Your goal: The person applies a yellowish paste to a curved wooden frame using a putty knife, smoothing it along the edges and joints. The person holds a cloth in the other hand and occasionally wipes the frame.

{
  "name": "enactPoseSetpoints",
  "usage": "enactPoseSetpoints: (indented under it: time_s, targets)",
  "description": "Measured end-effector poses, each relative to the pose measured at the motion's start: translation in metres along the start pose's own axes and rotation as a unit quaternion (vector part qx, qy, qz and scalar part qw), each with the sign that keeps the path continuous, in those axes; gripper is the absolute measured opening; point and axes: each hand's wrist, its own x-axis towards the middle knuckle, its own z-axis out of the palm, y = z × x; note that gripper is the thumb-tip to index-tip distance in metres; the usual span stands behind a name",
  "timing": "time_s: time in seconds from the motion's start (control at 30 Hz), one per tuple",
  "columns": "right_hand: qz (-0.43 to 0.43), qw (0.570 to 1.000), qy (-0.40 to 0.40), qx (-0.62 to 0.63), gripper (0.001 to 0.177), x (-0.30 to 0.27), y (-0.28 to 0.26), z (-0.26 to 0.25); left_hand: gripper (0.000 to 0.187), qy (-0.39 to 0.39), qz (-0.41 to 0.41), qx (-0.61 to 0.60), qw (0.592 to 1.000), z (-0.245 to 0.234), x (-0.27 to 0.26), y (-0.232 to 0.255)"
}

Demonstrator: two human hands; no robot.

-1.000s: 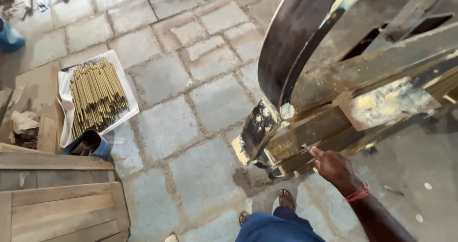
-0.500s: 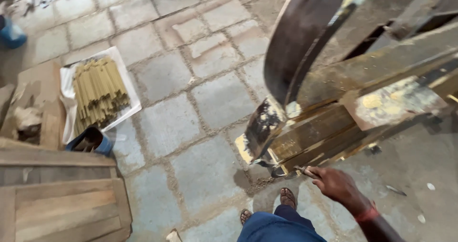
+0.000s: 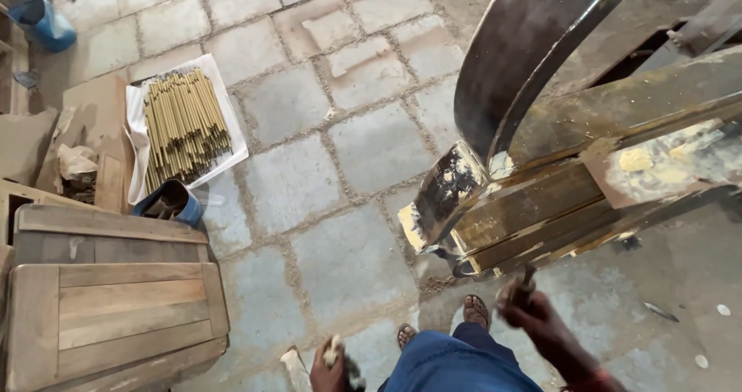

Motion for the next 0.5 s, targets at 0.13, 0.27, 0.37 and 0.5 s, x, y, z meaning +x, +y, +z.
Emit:
enactPoseSetpoints:
  time_s: [0.13, 0.27, 0.37, 0.5]
  targets:
    - [0.21, 0.97, -0.088, -0.085, 0.024, 0.006, -0.034, 0.054, 0.048, -0.066, 0.09, -0.16, 0.981, 0.012, -0.035, 0.214]
    - [0.165, 0.969, -0.156, -0.1, 0.036, 0.016, -0.092, 0.113, 0.046, -0.205, 0.242, -0.207, 0.926, 0.031, -0.077, 0.346]
    - [0.11, 0.978, -0.175, -0.038, 0.041, 0.017, -0.102, 0.118, 0.054, -0.257, 0.291, -0.235, 0.891, 0.041, -0.101, 0.392]
    - [0.058, 0.985, -0.16, -0.009, 0.04, 0.007, -0.094, 0.095, 0.07, -0.307, 0.335, -0.137, 0.88, 0.019, -0.116, 0.434]
